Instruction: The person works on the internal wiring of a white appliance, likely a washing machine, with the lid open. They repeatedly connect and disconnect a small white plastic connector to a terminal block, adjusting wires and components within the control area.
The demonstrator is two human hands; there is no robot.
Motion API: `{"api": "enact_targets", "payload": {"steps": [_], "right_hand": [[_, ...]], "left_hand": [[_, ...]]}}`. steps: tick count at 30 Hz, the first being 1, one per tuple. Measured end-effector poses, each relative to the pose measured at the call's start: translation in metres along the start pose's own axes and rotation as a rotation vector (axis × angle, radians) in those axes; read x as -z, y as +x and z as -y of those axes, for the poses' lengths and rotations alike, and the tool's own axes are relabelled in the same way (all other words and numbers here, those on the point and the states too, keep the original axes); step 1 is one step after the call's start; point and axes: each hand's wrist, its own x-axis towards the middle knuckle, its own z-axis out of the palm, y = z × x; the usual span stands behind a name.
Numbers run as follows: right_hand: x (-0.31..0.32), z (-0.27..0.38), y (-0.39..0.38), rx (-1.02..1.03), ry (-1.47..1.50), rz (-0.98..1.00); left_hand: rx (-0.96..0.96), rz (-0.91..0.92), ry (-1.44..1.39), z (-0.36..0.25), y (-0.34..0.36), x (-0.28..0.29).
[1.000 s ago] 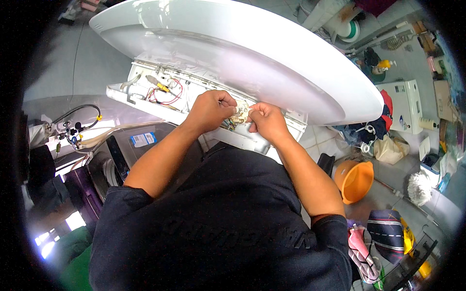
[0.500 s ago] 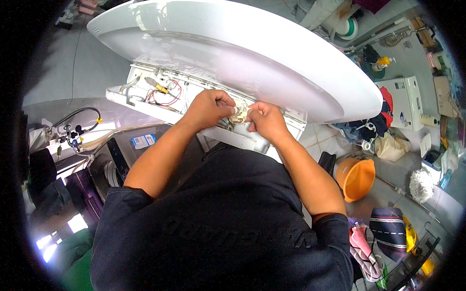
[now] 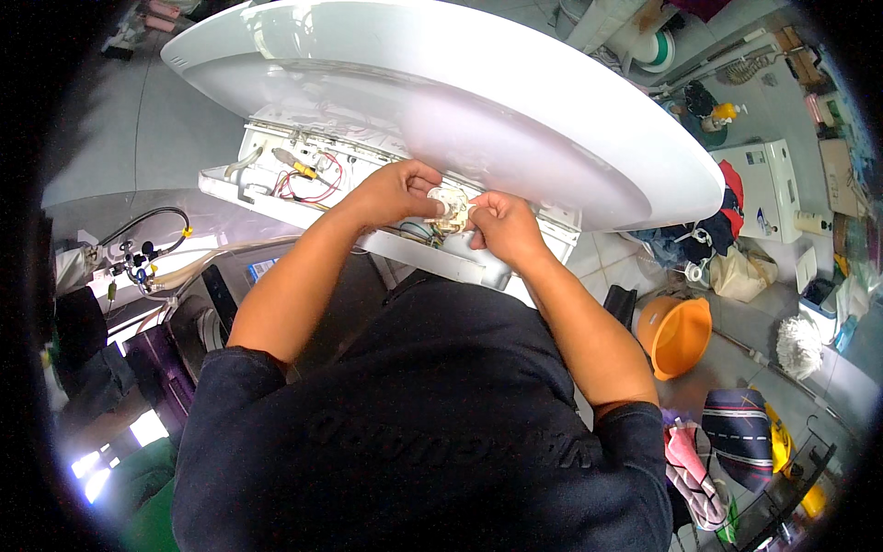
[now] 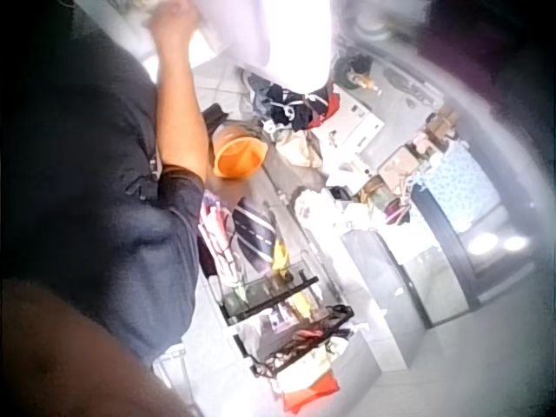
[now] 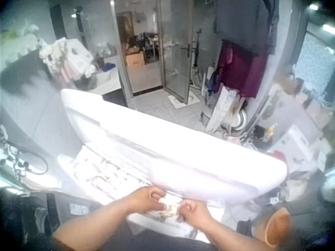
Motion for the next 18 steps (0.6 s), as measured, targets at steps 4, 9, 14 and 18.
{"api": "enact_targets", "payload": {"steps": [4,9,14,18], "right_hand": [[-0.001,0.002,-0.001,-0.005,-0.017,-0.002],[0.000,0.001,-0.001,-0.016,-0.008,0.009],[0.000,0.004,-0.002,-0.033,0.034,0.014],[-0.003,0.015,-0.008,-0.053,0.028,0.020]], "left_hand": [[0.013,0.163,-0.027,0.002,0.007,0.006],[0.047,0.280,-0.089,-0.007,0.003,0.007],[0.026,0.321,-0.110,-0.010,0.001,0.007],[0.002,0.328,-0.084,-0.010,0.002,0.008]]}}
